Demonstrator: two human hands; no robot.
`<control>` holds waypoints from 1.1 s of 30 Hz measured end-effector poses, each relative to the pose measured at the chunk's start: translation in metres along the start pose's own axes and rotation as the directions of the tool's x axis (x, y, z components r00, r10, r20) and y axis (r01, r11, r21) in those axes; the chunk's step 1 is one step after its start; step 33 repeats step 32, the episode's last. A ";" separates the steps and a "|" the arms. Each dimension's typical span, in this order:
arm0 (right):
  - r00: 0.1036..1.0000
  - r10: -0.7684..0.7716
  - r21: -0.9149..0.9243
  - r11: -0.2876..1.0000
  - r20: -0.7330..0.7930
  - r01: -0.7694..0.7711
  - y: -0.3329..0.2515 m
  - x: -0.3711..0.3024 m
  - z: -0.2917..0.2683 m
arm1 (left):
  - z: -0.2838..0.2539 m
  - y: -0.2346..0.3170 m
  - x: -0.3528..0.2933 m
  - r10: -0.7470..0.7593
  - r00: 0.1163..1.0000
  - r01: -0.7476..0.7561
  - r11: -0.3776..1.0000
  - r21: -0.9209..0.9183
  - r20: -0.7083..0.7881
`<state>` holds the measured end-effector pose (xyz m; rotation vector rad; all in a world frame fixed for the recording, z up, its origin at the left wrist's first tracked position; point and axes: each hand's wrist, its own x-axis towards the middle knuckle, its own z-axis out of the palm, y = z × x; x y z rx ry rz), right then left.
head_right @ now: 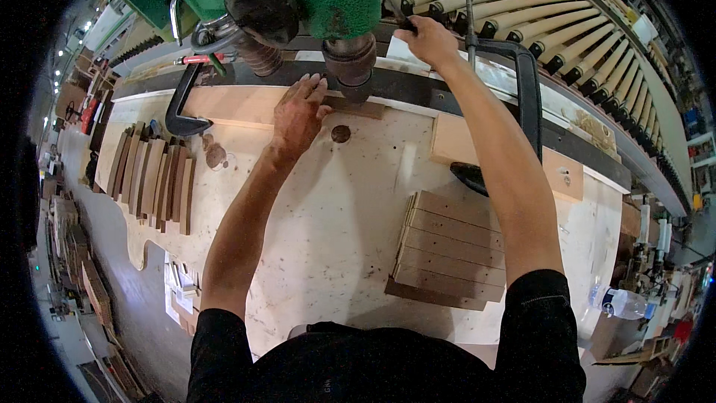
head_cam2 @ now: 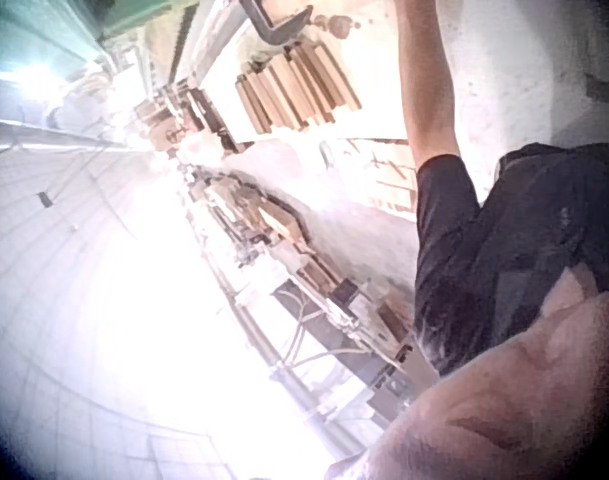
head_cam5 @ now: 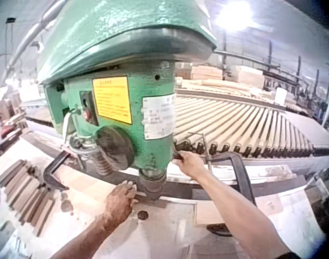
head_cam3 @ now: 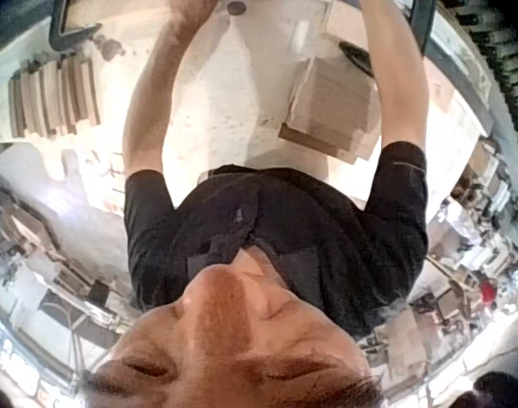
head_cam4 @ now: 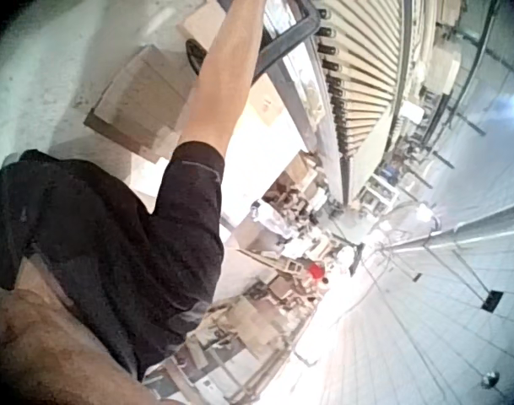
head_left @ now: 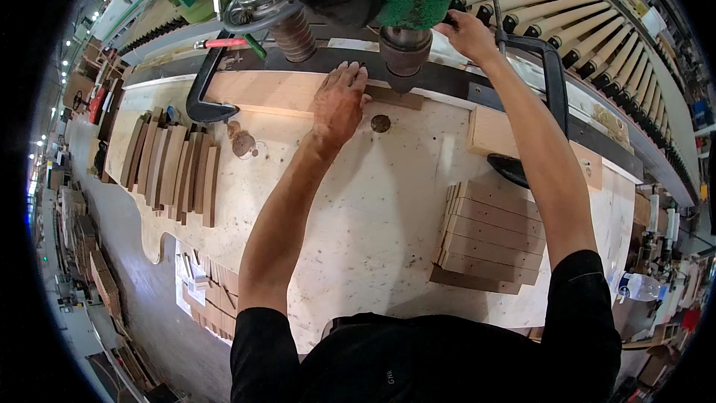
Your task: The person operates a drill press to bore holes into small rectangular wooden blocks. They pick up each block, position it under the drill bit, and lower the lever to drill a hole before stacking the finished pieces. The process is repeated for multiple blocks in a continuous sequence.
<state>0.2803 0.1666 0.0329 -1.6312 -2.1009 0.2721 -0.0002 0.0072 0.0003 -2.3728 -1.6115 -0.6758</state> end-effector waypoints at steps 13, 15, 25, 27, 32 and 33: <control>0.991 0.137 0.007 0.991 0.005 -0.137 -0.014 -0.029 -0.039 | 0.001 0.002 0.004 0.018 1.000 -0.018 1.000 0.009 0.012; 0.990 0.136 -0.058 0.989 -0.025 -0.138 0.006 -0.035 -0.066 | 0.005 0.002 0.009 0.024 1.000 -0.024 1.000 0.011 -0.003; 0.998 0.055 0.112 0.992 -0.017 -0.053 0.005 -0.033 -0.044 | 0.033 -0.017 0.000 -0.050 0.970 0.018 0.991 0.133 0.239; 0.990 0.089 0.025 0.996 -0.110 -0.086 0.018 -0.021 -0.015 | 0.025 -0.002 0.008 -0.041 0.975 0.023 0.996 0.086 0.220; 0.998 0.049 0.185 0.982 -0.033 -0.042 -0.001 0.033 0.025 | 0.014 -0.002 -0.001 -0.085 0.966 0.070 0.995 0.073 0.245; 0.998 0.049 0.185 0.982 -0.033 -0.042 -0.001 0.033 0.025 | 0.014 -0.002 -0.001 -0.085 0.966 0.070 0.995 0.073 0.245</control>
